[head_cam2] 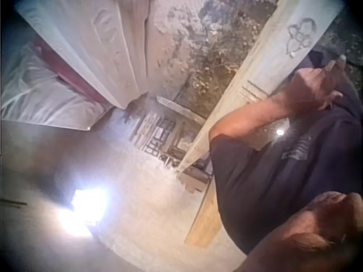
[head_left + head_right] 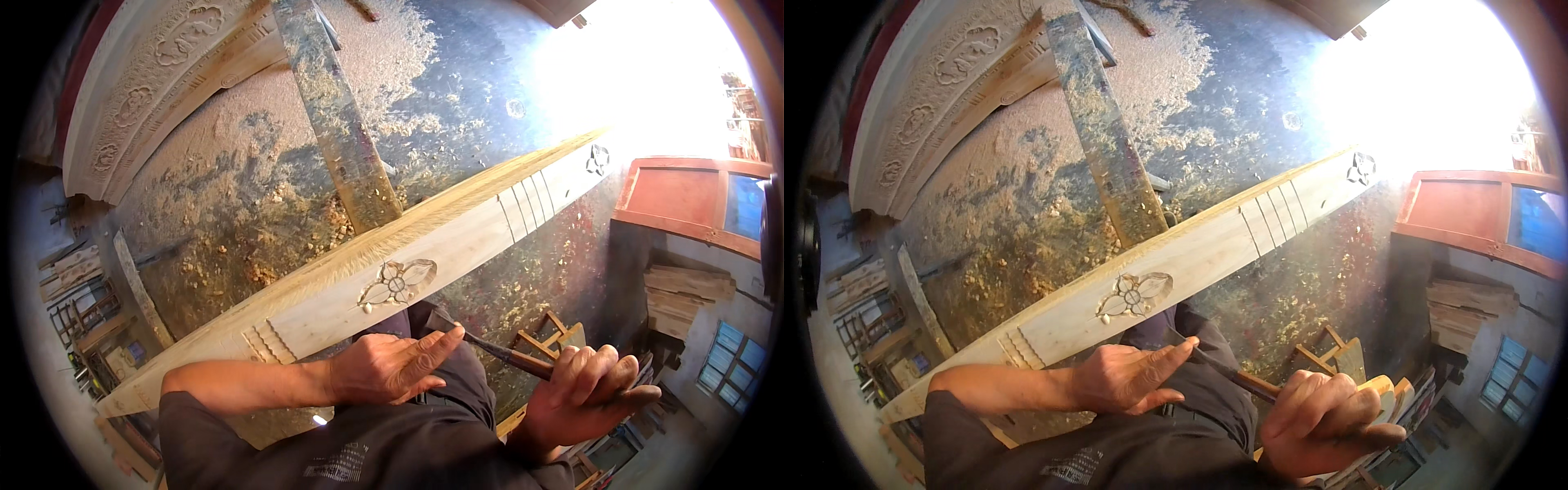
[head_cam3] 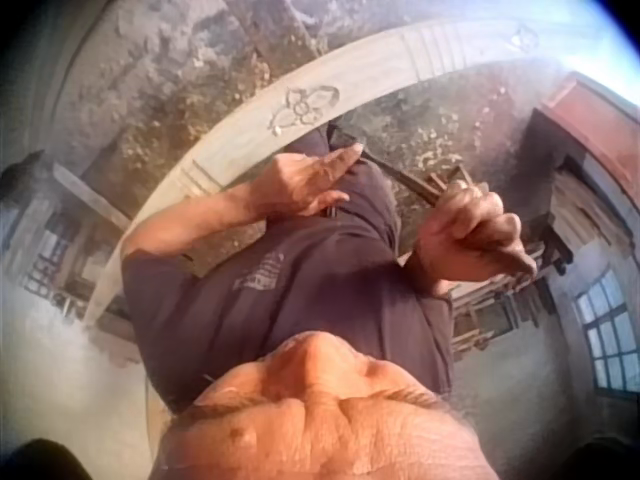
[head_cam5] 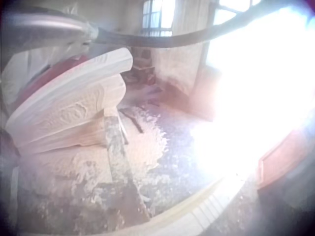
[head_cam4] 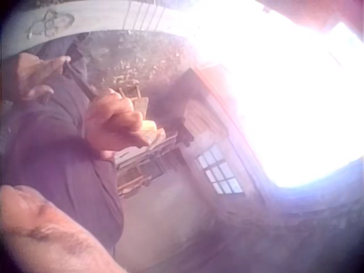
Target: The person carves a decorative floral pattern into a piece of wood using a chisel and a mallet.
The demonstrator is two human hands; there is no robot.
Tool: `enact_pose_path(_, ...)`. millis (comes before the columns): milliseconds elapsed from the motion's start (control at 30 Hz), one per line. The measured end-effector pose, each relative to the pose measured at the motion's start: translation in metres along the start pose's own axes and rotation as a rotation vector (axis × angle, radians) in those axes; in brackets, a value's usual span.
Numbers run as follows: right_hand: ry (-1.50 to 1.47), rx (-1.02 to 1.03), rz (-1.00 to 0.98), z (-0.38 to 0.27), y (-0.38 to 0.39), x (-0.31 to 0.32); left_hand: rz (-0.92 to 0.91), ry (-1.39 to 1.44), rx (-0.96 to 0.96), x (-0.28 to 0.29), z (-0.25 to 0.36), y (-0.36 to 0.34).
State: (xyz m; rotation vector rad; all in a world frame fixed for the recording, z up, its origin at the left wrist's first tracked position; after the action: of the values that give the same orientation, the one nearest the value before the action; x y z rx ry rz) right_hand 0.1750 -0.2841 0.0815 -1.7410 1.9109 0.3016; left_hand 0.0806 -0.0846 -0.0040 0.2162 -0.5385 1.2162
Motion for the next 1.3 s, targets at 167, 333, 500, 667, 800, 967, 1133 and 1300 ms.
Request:
enact_pose_path(167,0.114,-0.058,0.022,0.007,0.015,0.014,0.025,-0.052,0.028,0.003,0.000,-0.008)
enact_pose_path(333,0.576,-0.161,-0.085,-0.003,0.038,0.070,0.038,-0.091,0.021,0.007,-0.002,-0.008)
enact_pose_path(500,0.551,-0.516,-0.174,-0.014,0.076,0.116,0.026,-0.109,-0.013,0.005,0.000,-0.004)
enact_pose_path(667,0.503,-0.738,-0.091,-0.014,0.104,0.128,0.059,-0.116,-0.025,0.011,-0.003,-0.002)
enact_pose_path(800,0.735,-0.956,-0.293,0.010,0.129,0.116,-0.042,-0.197,-0.025,0.012,0.006,-0.012)
enact_pose_path(967,0.823,-0.651,-0.426,0.026,0.120,0.080,0.074,-0.253,-0.065,0.014,-0.002,-0.011)
enact_pose_path(1133,1.018,-0.390,-0.519,0.007,0.124,0.062,0.038,-0.262,-0.080,0.008,0.000,-0.010)
enact_pose_path(1300,1.134,-0.287,-0.618,0.010,0.139,0.061,-0.036,-0.314,-0.061,0.008,0.001,-0.011)
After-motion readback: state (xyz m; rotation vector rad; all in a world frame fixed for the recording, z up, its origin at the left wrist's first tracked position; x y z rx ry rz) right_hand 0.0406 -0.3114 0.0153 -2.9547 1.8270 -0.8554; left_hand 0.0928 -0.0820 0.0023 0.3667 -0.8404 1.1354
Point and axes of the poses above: each hand's wrist, its own y-axis away from the middle knuckle, its own x-axis out of the back of the hand, z = x × y, the point moved 10 cm from there along -y, towards the middle knuckle, and after that the axes turned 9 degrees about x, right-handed, at the moved point
